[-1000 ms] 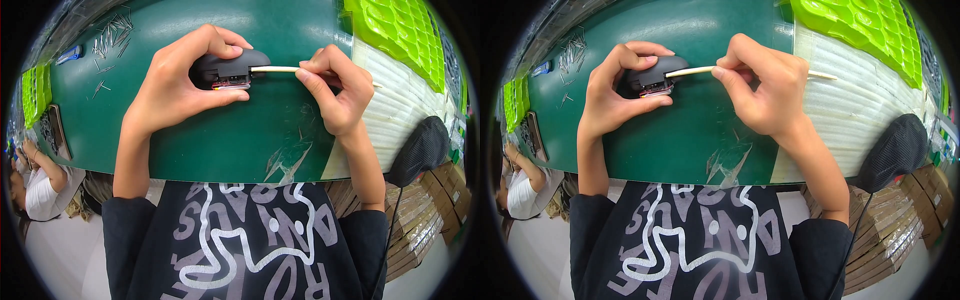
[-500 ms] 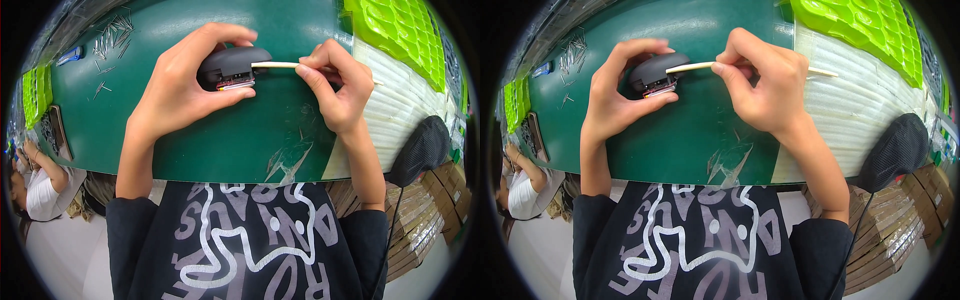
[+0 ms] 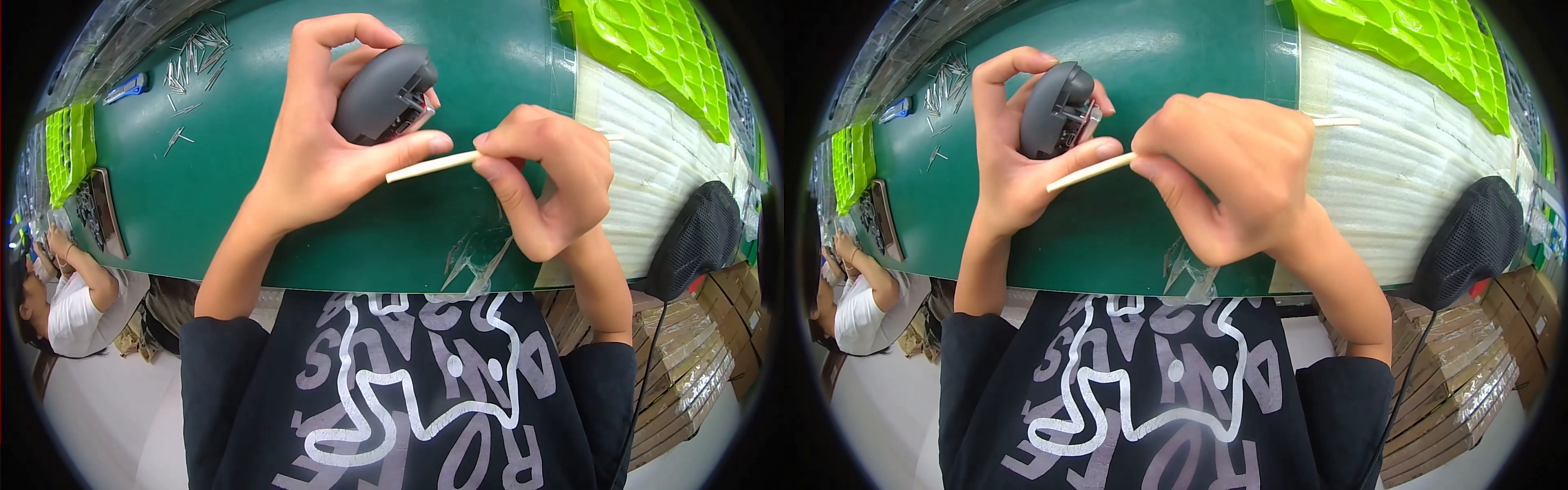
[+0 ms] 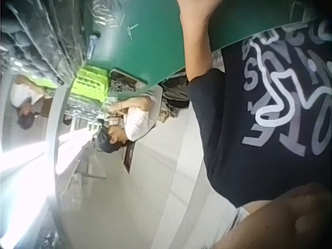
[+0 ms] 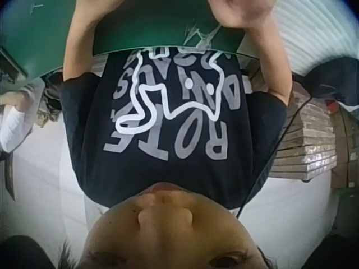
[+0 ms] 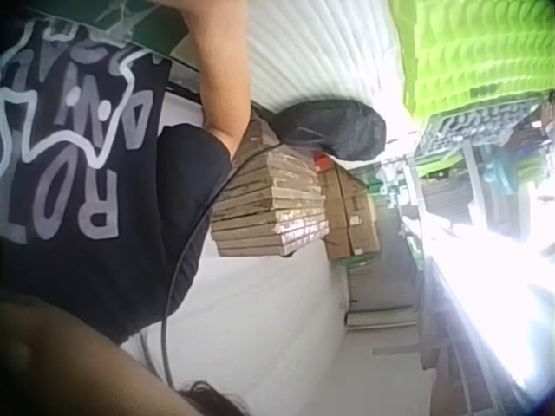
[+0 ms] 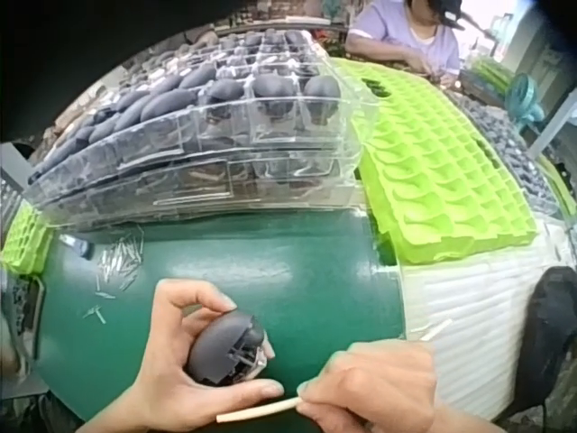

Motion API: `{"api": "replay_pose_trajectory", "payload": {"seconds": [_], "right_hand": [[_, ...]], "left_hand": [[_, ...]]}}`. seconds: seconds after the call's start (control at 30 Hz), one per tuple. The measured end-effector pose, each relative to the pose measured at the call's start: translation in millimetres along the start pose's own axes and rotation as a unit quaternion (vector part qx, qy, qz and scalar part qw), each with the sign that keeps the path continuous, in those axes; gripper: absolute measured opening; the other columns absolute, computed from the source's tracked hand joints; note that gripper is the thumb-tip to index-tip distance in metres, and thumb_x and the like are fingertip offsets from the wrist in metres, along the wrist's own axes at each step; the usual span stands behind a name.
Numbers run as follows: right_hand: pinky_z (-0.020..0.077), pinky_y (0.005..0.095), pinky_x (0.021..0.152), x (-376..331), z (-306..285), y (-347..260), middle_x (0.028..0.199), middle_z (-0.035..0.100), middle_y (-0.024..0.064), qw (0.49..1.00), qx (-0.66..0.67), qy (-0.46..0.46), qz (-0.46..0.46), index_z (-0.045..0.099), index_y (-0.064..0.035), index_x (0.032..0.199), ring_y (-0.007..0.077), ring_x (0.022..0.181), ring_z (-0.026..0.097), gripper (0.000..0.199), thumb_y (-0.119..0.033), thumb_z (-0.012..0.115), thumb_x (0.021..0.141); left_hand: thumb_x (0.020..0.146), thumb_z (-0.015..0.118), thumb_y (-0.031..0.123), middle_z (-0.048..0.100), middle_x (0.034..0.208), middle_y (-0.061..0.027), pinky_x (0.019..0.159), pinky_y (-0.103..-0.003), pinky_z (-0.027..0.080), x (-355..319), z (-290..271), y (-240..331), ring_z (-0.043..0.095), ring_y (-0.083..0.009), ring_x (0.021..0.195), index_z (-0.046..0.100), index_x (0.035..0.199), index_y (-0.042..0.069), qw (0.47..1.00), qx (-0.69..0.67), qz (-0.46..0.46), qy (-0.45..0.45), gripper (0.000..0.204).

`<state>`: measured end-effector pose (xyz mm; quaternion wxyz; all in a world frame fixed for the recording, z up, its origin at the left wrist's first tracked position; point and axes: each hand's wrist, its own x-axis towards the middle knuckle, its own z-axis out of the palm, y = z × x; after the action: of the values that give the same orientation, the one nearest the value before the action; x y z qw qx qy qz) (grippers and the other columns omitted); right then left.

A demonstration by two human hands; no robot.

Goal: The user is assembling a electronic device by inserting battery and using a wooden stick to adjust the internal components.

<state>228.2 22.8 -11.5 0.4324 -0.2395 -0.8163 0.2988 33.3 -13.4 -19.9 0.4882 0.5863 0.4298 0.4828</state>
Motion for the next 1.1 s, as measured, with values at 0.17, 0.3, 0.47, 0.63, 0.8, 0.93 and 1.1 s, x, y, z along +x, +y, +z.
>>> {"api": "replay_pose_trajectory", "payload": {"seconds": [0.17, 0.3, 0.47, 0.63, 0.8, 0.93, 1.1], "right_hand": [[0.0348, 0.0262, 0.039, -1, -3, 1, 0.056, 0.050, 0.0062, 0.999, -0.001, 0.036, 0.007, 0.057, -0.0024, 0.068, 0.0194, 0.043, 0.049, 0.014, 0.004, 0.066, 0.059], [0.0381, 0.0230, 0.041, 1, -9, 4, 0.057, 0.054, 0.0072, 0.998, 0.005, 0.061, 0.025, 0.058, 0.0015, 0.069, 0.0166, 0.044, 0.054, 0.011, 0.006, 0.065, 0.063], [0.0391, 0.0226, 0.042, -1, -10, 11, 0.058, 0.055, 0.0075, 0.998, -0.015, 0.049, 0.027, 0.058, 0.0021, 0.069, 0.0167, 0.045, 0.055, 0.010, 0.007, 0.065, 0.063], [0.0370, 0.0242, 0.040, -1, -9, 13, 0.056, 0.054, 0.0058, 0.998, -0.059, 0.034, -0.002, 0.058, -0.0009, 0.067, 0.0177, 0.044, 0.053, 0.011, 0.004, 0.066, 0.062], [0.0337, 0.0255, 0.039, -2, -10, 16, 0.055, 0.053, 0.0053, 0.996, -0.080, 0.017, -0.025, 0.057, -0.0027, 0.066, 0.0179, 0.042, 0.049, 0.012, 0.001, 0.066, 0.060], [0.0326, 0.0261, 0.039, -1, -9, 14, 0.055, 0.052, 0.0054, 0.996, -0.087, -0.003, -0.029, 0.055, -0.0039, 0.065, 0.0184, 0.042, 0.047, 0.013, 0.000, 0.067, 0.059], [0.0323, 0.0265, 0.038, -1, -9, 15, 0.055, 0.051, 0.0054, 0.995, -0.092, -0.021, -0.034, 0.055, -0.0044, 0.065, 0.0185, 0.042, 0.047, 0.014, 0.000, 0.066, 0.057]], "left_hand": [[0.073, 0.071, 0.000, 0.056, 0.095, -0.0121, 0.063, -0.021, 0.042, 0, 0, 10, 0.049, -0.0103, 0.070, 0.029, 0.132, 0.008, 0.997, -0.047, -0.056, -0.027, 0.073], [0.078, 0.060, 0.008, 0.054, 0.098, -0.0105, 0.067, -0.022, 0.041, -1, -4, 16, 0.048, -0.0108, 0.078, 0.031, 0.132, 0.003, 0.991, -0.059, -0.096, -0.074, 0.062], [0.076, 0.064, 0.007, 0.055, 0.091, -0.0094, 0.067, -0.023, 0.042, -5, -4, 14, 0.052, -0.0112, 0.077, 0.033, 0.125, 0.004, 0.987, -0.064, -0.127, -0.078, 0.058], [0.071, 0.068, 0.003, 0.056, 0.080, -0.0065, 0.062, -0.022, 0.042, -3, -5, 18, 0.053, -0.0094, 0.070, 0.036, 0.115, 0.006, 0.990, -0.031, -0.119, -0.074, 0.055], [0.068, 0.069, 0.002, 0.055, 0.076, -0.0043, 0.057, -0.020, 0.039, -2, -10, 17, 0.052, -0.0082, 0.066, 0.040, 0.109, 0.007, 0.977, 0.036, -0.162, -0.132, 0.050], [0.068, 0.069, 0.002, 0.055, 0.077, -0.0046, 0.058, -0.020, 0.041, -3, -12, 16, 0.053, -0.0085, 0.067, 0.041, 0.108, 0.006, 0.971, 0.027, -0.190, -0.144, 0.049], [0.067, 0.070, 0.001, 0.055, 0.081, -0.0061, 0.060, -0.022, 0.045, -2, -13, 15, 0.055, -0.0107, 0.070, 0.043, 0.106, 0.005, 0.967, 0.048, -0.188, -0.167, 0.047]]}}
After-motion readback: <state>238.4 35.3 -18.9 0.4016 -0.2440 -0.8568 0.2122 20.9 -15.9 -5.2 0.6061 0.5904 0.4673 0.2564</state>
